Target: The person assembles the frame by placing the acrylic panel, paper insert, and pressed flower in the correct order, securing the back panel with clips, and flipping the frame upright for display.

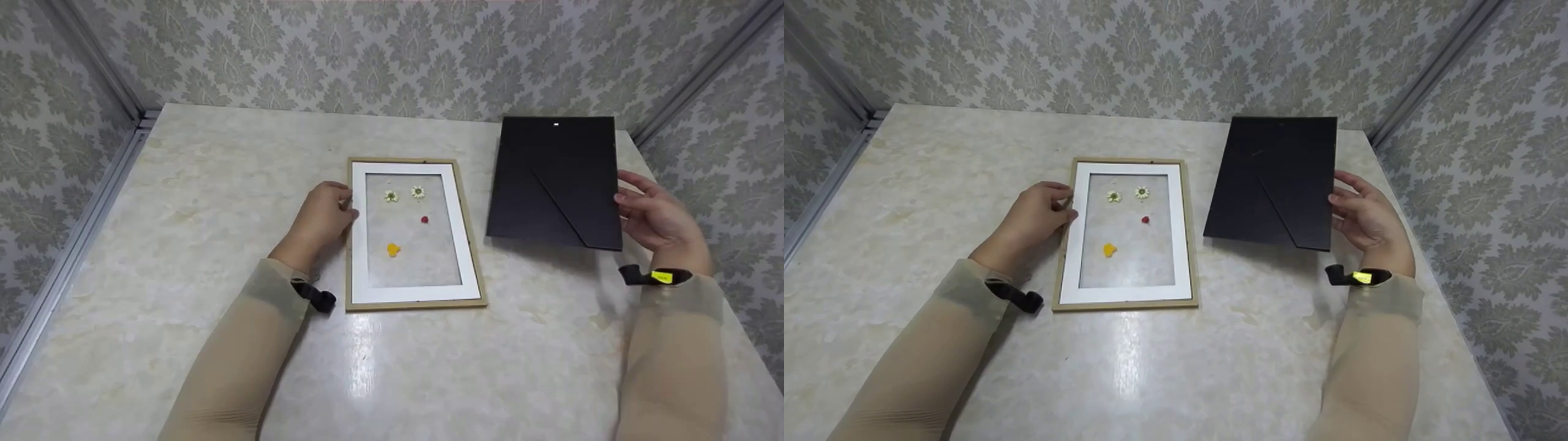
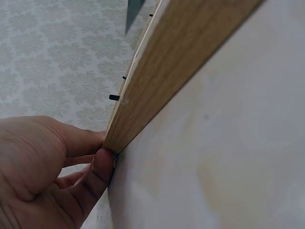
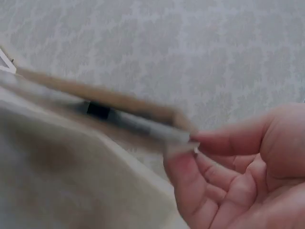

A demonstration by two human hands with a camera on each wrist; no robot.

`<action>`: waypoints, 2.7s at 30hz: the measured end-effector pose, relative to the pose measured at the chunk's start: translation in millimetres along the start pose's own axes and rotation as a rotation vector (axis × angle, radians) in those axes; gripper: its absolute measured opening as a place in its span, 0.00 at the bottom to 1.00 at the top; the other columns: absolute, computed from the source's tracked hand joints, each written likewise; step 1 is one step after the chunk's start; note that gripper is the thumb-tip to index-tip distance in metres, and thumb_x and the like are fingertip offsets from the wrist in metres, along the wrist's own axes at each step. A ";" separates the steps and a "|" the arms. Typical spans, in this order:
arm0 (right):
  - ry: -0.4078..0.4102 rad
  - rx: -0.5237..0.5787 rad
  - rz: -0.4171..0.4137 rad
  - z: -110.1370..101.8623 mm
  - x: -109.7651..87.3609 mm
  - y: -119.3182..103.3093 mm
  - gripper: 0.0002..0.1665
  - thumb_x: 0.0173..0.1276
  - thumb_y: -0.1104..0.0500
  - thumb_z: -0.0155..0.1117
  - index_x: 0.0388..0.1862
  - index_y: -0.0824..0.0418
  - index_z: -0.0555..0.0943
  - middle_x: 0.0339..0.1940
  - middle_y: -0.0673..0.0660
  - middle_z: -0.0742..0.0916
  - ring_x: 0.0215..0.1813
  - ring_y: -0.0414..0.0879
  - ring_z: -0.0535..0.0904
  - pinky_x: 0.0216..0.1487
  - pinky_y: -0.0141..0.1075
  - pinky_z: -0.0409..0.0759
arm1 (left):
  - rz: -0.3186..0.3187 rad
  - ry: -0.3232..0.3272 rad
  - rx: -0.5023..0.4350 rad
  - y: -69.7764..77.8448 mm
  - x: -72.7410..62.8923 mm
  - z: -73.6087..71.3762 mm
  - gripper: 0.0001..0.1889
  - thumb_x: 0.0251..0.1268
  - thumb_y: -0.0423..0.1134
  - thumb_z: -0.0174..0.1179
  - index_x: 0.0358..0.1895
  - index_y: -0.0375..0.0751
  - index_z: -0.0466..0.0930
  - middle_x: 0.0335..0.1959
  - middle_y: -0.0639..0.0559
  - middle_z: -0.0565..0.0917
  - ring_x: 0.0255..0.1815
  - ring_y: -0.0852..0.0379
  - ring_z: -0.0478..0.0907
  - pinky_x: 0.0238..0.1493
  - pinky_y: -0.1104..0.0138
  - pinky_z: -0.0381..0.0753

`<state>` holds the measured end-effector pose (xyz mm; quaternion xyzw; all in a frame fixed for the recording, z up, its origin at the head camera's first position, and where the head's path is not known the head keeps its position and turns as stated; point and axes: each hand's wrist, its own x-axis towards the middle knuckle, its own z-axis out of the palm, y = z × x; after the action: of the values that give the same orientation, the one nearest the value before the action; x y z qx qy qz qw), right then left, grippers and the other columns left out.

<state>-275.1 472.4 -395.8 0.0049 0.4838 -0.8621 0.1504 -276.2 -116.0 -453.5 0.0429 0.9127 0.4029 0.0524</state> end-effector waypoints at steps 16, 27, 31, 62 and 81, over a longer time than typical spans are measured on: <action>-0.121 -0.061 -0.112 77.9 20.4 29.3 0.29 0.87 0.79 0.44 0.77 0.62 0.77 0.53 0.62 0.95 0.45 0.52 0.95 0.43 0.40 0.95 | -0.093 -0.011 -0.078 2.2 -0.2 -8.2 0.21 0.86 0.31 0.58 0.74 0.30 0.83 0.68 0.35 0.90 0.56 0.47 0.86 0.61 0.57 0.88; -0.108 -0.185 0.024 128.3 32.6 75.6 0.30 0.88 0.76 0.47 0.79 0.53 0.74 0.52 0.54 0.95 0.41 0.44 0.93 0.42 0.37 0.94 | -0.076 0.002 -0.080 3.3 -2.7 -8.8 0.22 0.86 0.31 0.58 0.75 0.30 0.82 0.67 0.35 0.90 0.57 0.47 0.87 0.64 0.55 0.89; -0.125 -0.168 0.077 140.3 35.1 90.4 0.32 0.87 0.76 0.50 0.83 0.54 0.68 0.55 0.56 0.95 0.45 0.46 0.95 0.44 0.39 0.95 | -0.055 0.011 -0.078 2.6 -3.8 -10.1 0.21 0.85 0.31 0.57 0.74 0.29 0.83 0.70 0.35 0.89 0.64 0.46 0.86 0.75 0.53 0.86; -0.121 -0.204 0.252 160.1 41.1 144.7 0.36 0.86 0.76 0.52 0.86 0.54 0.64 0.58 0.54 0.92 0.46 0.43 0.93 0.42 0.36 0.92 | -0.039 0.006 -0.046 2.5 -3.3 -10.4 0.21 0.83 0.30 0.57 0.72 0.29 0.84 0.74 0.33 0.86 0.81 0.39 0.80 0.86 0.47 0.77; -0.039 -0.622 0.163 157.6 42.3 155.2 0.38 0.83 0.70 0.66 0.88 0.61 0.68 0.45 0.47 0.86 0.34 0.39 0.79 0.29 0.29 0.74 | -0.036 0.030 -0.011 1.9 -2.2 -8.0 0.21 0.79 0.28 0.59 0.70 0.31 0.87 0.72 0.35 0.87 0.78 0.41 0.83 0.82 0.47 0.82</action>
<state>-252.9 254.5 -447.7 -0.0192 0.7193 -0.6578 0.2225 -275.0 -120.8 -446.6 0.0200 0.9117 0.4077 0.0463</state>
